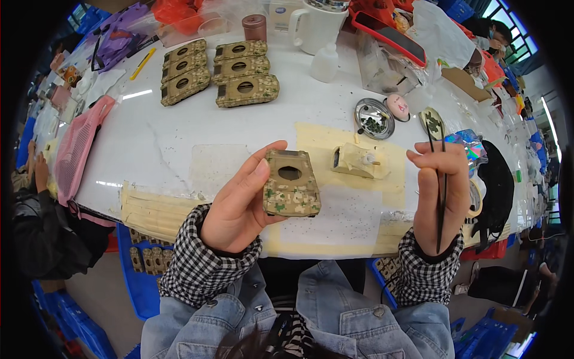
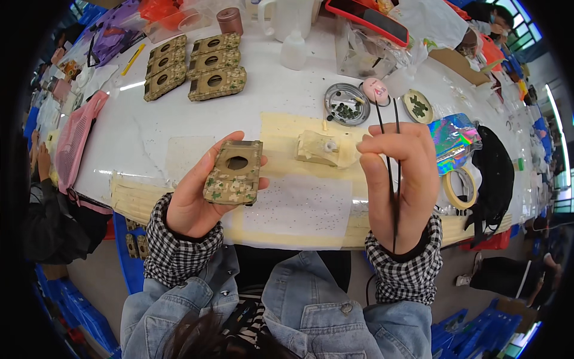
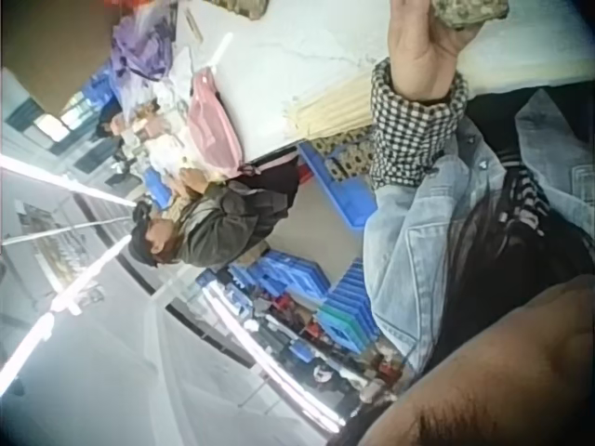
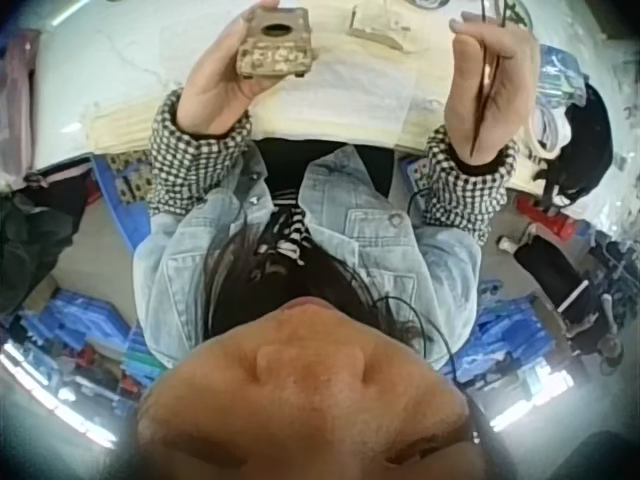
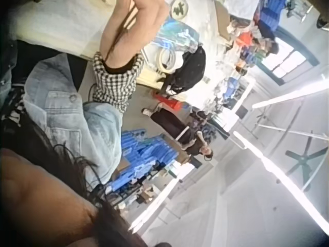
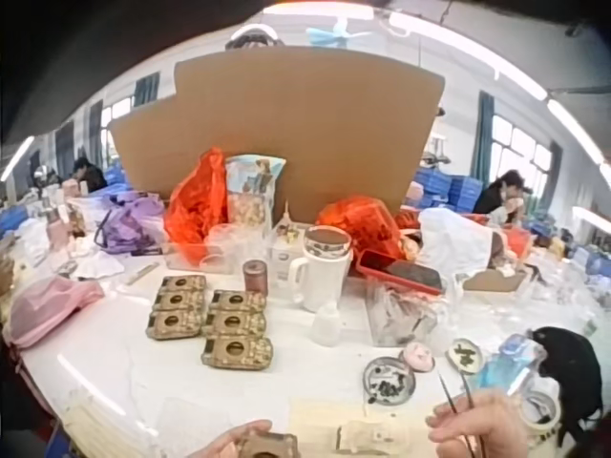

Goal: Painting camouflage patterns on plastic toy tank parts.

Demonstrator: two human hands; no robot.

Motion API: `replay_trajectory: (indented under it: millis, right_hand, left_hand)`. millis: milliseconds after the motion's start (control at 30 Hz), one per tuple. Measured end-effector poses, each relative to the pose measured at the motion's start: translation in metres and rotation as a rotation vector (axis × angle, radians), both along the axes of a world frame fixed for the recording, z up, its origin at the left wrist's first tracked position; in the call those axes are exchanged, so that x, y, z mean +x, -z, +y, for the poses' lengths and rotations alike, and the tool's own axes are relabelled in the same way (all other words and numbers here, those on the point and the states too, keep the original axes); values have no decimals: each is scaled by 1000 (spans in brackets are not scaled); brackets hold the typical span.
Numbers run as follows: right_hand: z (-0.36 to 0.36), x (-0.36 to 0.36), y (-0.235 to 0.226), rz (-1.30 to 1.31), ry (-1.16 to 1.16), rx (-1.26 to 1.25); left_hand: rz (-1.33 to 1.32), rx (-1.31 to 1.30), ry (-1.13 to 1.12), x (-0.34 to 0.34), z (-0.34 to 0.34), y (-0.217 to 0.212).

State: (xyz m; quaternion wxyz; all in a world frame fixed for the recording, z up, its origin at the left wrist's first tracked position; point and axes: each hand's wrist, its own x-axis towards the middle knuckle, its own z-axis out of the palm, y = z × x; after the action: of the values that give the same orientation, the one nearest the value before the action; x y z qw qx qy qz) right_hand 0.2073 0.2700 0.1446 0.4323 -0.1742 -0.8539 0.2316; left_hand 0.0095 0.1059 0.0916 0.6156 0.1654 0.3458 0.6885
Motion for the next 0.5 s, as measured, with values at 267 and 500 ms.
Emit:
replay_trajectory:
  millis: [267,500]
  right_hand:
    - [15,-6,23,-270,69,276]
    - [7,-6,10,-153,87,299]
  left_hand:
    - [-23,-3,-16,0,2,3]
    - [-15,19,-3,1,2,2]
